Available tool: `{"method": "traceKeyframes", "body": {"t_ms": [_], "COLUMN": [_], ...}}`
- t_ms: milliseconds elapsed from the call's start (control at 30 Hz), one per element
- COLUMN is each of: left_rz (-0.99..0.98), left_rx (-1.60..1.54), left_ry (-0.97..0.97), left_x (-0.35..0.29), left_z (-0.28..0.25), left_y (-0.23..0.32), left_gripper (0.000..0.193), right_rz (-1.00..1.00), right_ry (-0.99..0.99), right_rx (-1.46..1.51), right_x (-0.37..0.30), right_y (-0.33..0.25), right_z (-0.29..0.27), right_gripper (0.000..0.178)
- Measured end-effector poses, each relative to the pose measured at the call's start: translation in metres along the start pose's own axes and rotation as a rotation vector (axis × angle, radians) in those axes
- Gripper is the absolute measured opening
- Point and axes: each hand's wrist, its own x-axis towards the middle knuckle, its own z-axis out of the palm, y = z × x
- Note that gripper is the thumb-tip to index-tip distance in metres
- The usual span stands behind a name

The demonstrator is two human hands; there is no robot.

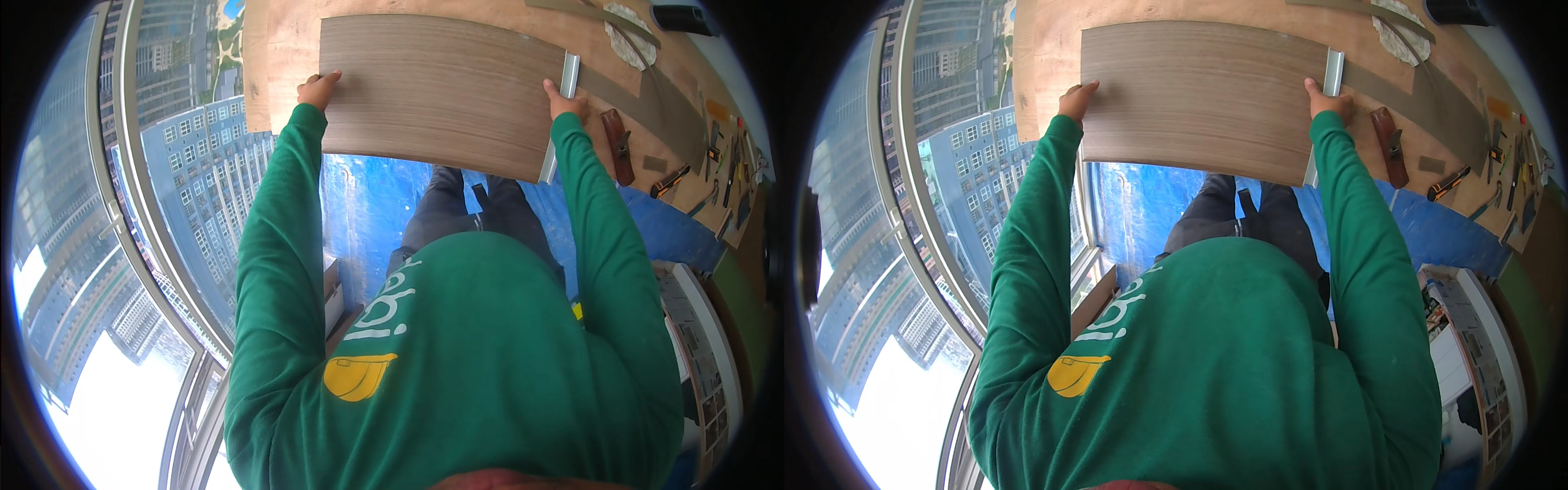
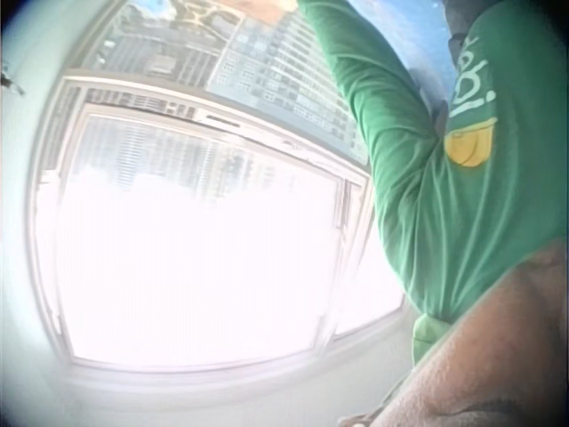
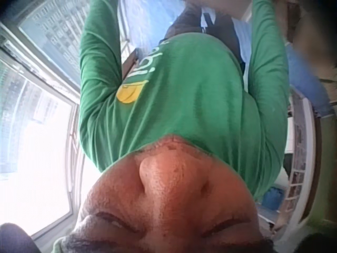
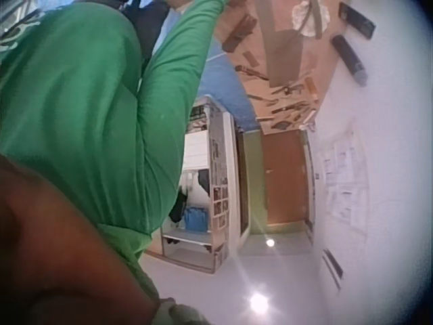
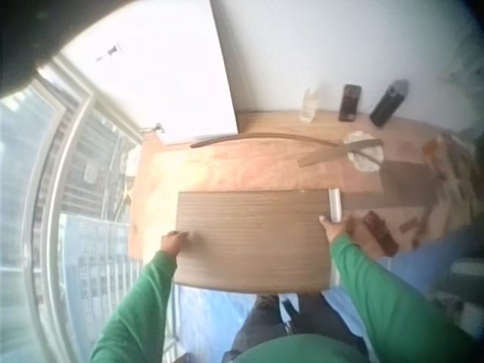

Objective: The person assembles a wooden cabinet door by attaching a metal handle with screws. They use a hammer to tap the handle into place, then use a screwdriver to tighten the screws. The person also handles a small wooden block and a metal strip during the process.

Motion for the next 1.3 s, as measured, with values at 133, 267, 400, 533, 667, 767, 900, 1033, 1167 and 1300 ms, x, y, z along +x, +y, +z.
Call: {"method": "traceKeyframes", "body": {"t_ms": [133,267,400,533,667,767,900,1033,1167,1300], "left_rz": [-0.043,-0.027,-0.002,0.003,0.049,0.063,0.199,0.352,0.536,0.525], "left_rx": [-0.205,-0.178,-0.157,-0.249,-0.402,-0.366,-0.389,-0.409,-0.464,-0.358], "left_ry": [0.026,0.185,0.259,0.237,0.169,0.056,0.050,0.087,0.088,0.128], "left_x": [-0.029,-0.057,-0.083,-0.093,-0.108,-0.128,-0.185,-0.224,-0.217,-0.197], "left_z": [-0.001,0.000,-0.003,-0.011,-0.027,-0.052,-0.091,-0.121,-0.137,-0.138], "left_y": [0.040,0.037,0.023,0.020,0.011,0.025,0.051,0.084,0.098,0.104], "left_gripper": [0.072,0.073,0.071,0.076,0.073,0.067,0.059,0.056,0.052,0.054], "right_rz": [0.023,0.021,-0.051,-0.087,-0.106,-0.205,-0.233,-0.353,-0.411,-0.478], "right_ry": [0.065,0.099,0.112,0.030,-0.103,-0.127,-0.222,-0.157,-0.126,-0.048], "right_rx": [0.050,0.001,0.063,0.237,0.340,0.564,0.787,0.887,0.893,0.727], "right_x": [-0.006,-0.010,-0.018,-0.011,-0.059,-0.078,-0.128,-0.151,-0.149,-0.133], "right_y": [0.001,-0.005,0.001,0.014,-0.007,0.015,0.017,0.019,0.003,-0.024], "right_z": [0.004,0.000,-0.010,-0.023,-0.068,-0.091,-0.148,-0.187,-0.217,-0.229], "right_gripper": [0.097,0.099,0.099,0.092,0.085,0.077,0.062,0.059,0.056,0.059]}}
